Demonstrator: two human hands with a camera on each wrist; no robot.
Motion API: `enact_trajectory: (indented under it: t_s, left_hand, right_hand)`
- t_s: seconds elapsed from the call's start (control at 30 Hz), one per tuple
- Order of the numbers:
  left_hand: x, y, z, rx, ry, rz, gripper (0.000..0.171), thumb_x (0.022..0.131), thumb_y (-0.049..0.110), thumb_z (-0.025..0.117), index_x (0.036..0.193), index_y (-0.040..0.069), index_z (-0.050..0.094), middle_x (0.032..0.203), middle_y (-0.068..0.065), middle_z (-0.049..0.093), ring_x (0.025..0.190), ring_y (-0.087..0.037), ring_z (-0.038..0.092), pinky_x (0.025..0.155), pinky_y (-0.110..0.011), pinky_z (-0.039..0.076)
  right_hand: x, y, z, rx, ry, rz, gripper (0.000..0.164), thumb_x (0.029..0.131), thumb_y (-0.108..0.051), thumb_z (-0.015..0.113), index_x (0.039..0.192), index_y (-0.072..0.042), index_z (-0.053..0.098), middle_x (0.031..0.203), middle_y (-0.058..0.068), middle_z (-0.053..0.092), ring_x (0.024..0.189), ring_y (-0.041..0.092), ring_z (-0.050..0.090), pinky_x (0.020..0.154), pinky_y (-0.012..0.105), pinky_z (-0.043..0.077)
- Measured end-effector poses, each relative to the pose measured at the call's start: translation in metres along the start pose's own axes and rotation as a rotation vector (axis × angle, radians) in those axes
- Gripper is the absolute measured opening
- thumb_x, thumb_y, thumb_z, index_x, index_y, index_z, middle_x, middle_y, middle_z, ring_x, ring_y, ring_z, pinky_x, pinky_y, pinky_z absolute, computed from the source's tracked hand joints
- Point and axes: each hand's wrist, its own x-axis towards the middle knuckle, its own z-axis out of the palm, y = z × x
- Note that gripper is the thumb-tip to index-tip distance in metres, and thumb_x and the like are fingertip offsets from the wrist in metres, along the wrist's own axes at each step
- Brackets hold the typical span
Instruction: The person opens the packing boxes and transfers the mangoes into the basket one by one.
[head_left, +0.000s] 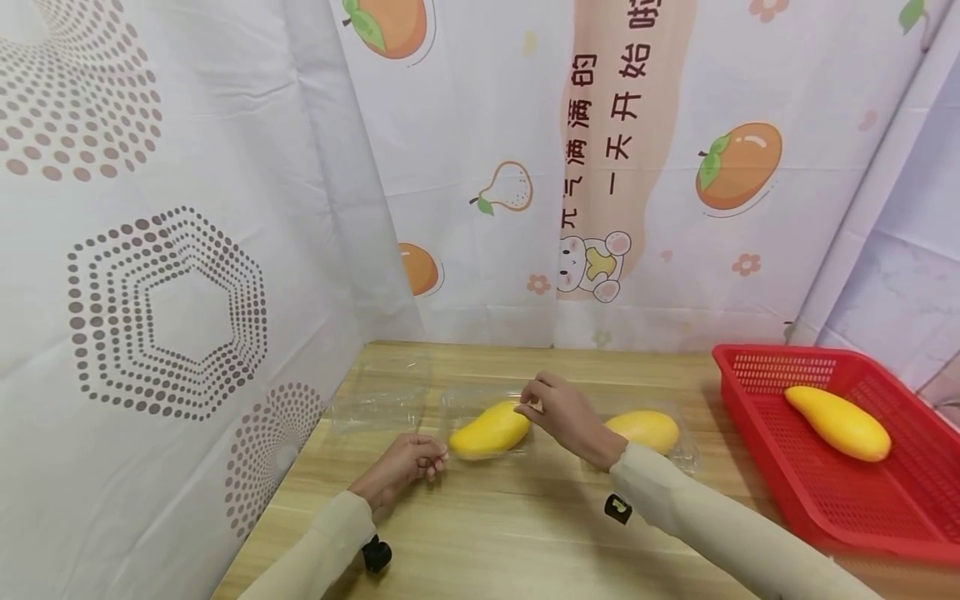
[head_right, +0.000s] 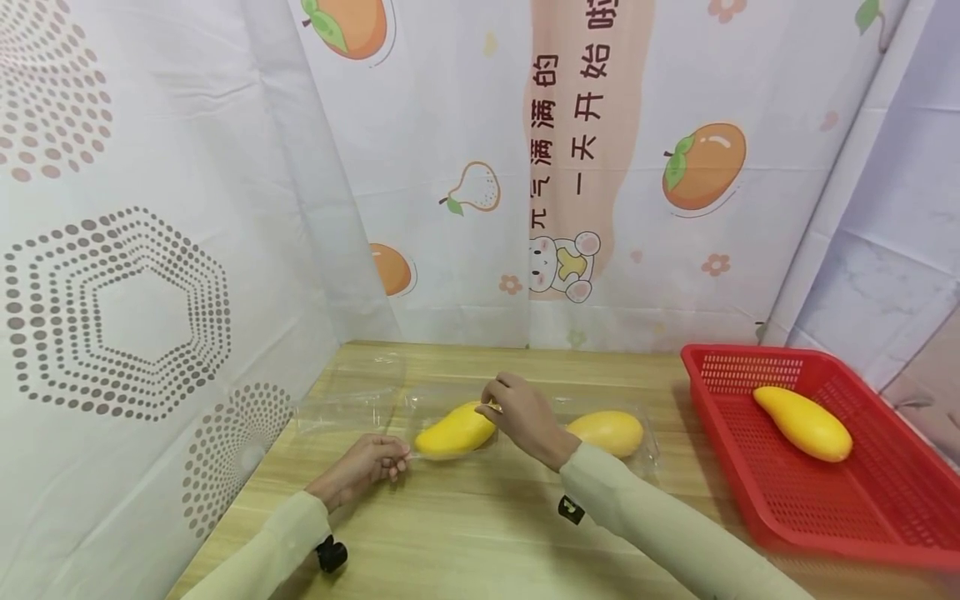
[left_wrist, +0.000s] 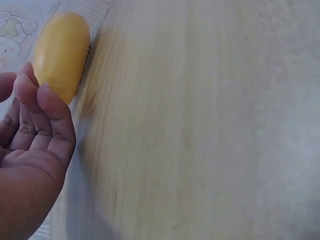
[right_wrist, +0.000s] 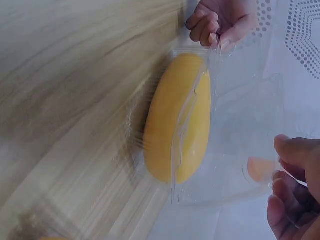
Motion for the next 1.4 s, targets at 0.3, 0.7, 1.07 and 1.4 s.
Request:
enact_trajectory:
  t_s: [0.3, 0.7, 1.07, 1.4]
  left_hand:
    - [-0.003, 0.000, -0.001, -0.011, 0.029, -0.017, 0.029, 0.099, 0.015, 0.067, 0.107, -0.013, 0.068, 0.087, -0.008, 0.069, 0.072, -0.011, 0.058, 0.065, -0.023, 0.051]
    - [-0.003, -0.003, -0.002, -0.046, 0.027, 0.002, 0.029, 0.099, 0.016, 0.068, 0.109, -0.012, 0.067, 0.087, -0.009, 0.067, 0.073, -0.012, 0.057, 0.066, -0.024, 0.051]
    - [-0.004, -0.001, -0.001, -0.032, 0.002, 0.020, 0.031, 0.101, 0.018, 0.066, 0.110, -0.012, 0.067, 0.088, -0.009, 0.067, 0.074, -0.013, 0.057, 0.067, -0.025, 0.051]
    - [-0.005, 0.000, -0.001, -0.027, -0.001, 0.023, 0.030, 0.100, 0.017, 0.067, 0.109, -0.012, 0.068, 0.088, -0.009, 0.067, 0.075, -0.013, 0.058, 0.067, -0.025, 0.051]
  right_hand:
    - [0.003, 0.009, -0.005, 0.037, 0.033, -0.021, 0.016, 0.085, -0.009, 0.086, 0.093, -0.009, 0.072, 0.089, 0.001, 0.063, 0.080, 0.016, 0.064, 0.068, 0.027, 0.056]
    - [0.006, 0.020, -0.008, 0.091, 0.019, 0.045, 0.012, 0.088, -0.008, 0.083, 0.094, -0.011, 0.072, 0.090, -0.001, 0.066, 0.070, 0.016, 0.061, 0.063, 0.024, 0.051]
    - [0.015, 0.030, -0.012, 0.127, 0.015, 0.150, 0.012, 0.089, -0.010, 0.082, 0.096, -0.013, 0.073, 0.090, -0.004, 0.071, 0.067, 0.010, 0.056, 0.064, 0.028, 0.050]
    - [0.020, 0.042, -0.010, 0.162, 0.017, 0.203, 0.004, 0.094, -0.011, 0.076, 0.097, -0.011, 0.073, 0.093, -0.001, 0.073, 0.070, 0.011, 0.059, 0.066, 0.029, 0.052]
